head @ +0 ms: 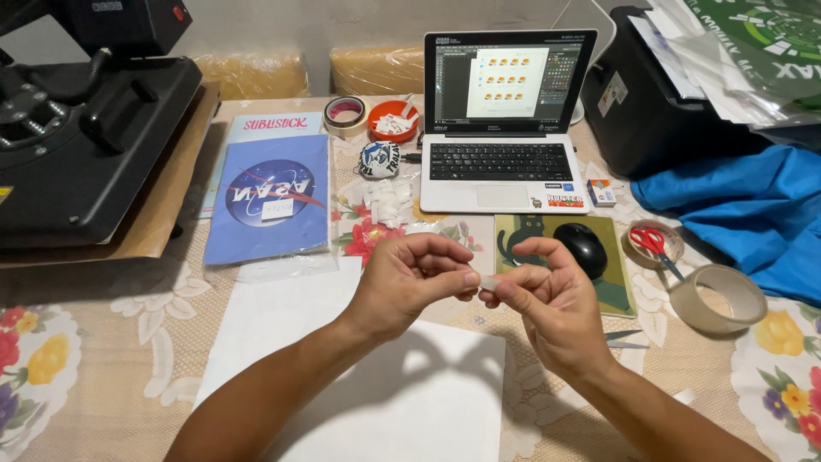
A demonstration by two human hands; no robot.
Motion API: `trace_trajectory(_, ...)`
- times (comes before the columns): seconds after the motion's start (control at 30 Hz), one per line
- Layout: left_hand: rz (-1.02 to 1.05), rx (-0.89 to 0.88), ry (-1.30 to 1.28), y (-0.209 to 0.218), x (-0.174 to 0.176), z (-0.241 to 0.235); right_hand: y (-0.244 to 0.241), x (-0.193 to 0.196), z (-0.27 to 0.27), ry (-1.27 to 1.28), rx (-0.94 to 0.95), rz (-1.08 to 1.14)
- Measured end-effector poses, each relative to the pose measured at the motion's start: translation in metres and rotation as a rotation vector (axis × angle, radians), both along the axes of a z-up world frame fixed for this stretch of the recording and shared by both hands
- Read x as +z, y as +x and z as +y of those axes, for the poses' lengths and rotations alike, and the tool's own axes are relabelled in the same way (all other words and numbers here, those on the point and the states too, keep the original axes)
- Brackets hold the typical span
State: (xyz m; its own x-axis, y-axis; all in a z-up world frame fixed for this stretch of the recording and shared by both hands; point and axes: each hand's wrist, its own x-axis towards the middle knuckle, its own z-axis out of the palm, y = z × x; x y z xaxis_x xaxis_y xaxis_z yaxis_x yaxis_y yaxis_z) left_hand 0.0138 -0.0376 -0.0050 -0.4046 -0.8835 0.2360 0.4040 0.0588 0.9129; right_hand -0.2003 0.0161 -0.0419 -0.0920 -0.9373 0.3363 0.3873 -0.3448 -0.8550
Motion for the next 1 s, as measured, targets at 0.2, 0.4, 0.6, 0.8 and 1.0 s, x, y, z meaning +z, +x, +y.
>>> trace_trajectory(0.2,-0.005,-0.067,-0.063,0.003,-0.01,-0.017,-0.004,-0.008,-0.003,0.047,0.008,-0.031)
trace_trajectory(0.4,-0.367,0.115,-0.301,0.002,-0.001,-0.023,0.006,0.003,0.005,0.288,-0.131,0.127)
trace_trajectory(0.6,-0.629,0.209,-0.563,0.016,-0.002,-0.098,0.0,-0.031,0.011,0.467,-0.086,0.159)
trace_trajectory(0.8,-0.719,0.711,-0.158,0.036,-0.014,-0.29,-0.003,-0.062,0.025,0.052,-0.002,1.076)
trace_trajectory(1.0,-0.896,0.858,-0.102,0.02,-0.059,-0.43,-0.003,-0.069,0.023,-0.148,0.093,1.327)
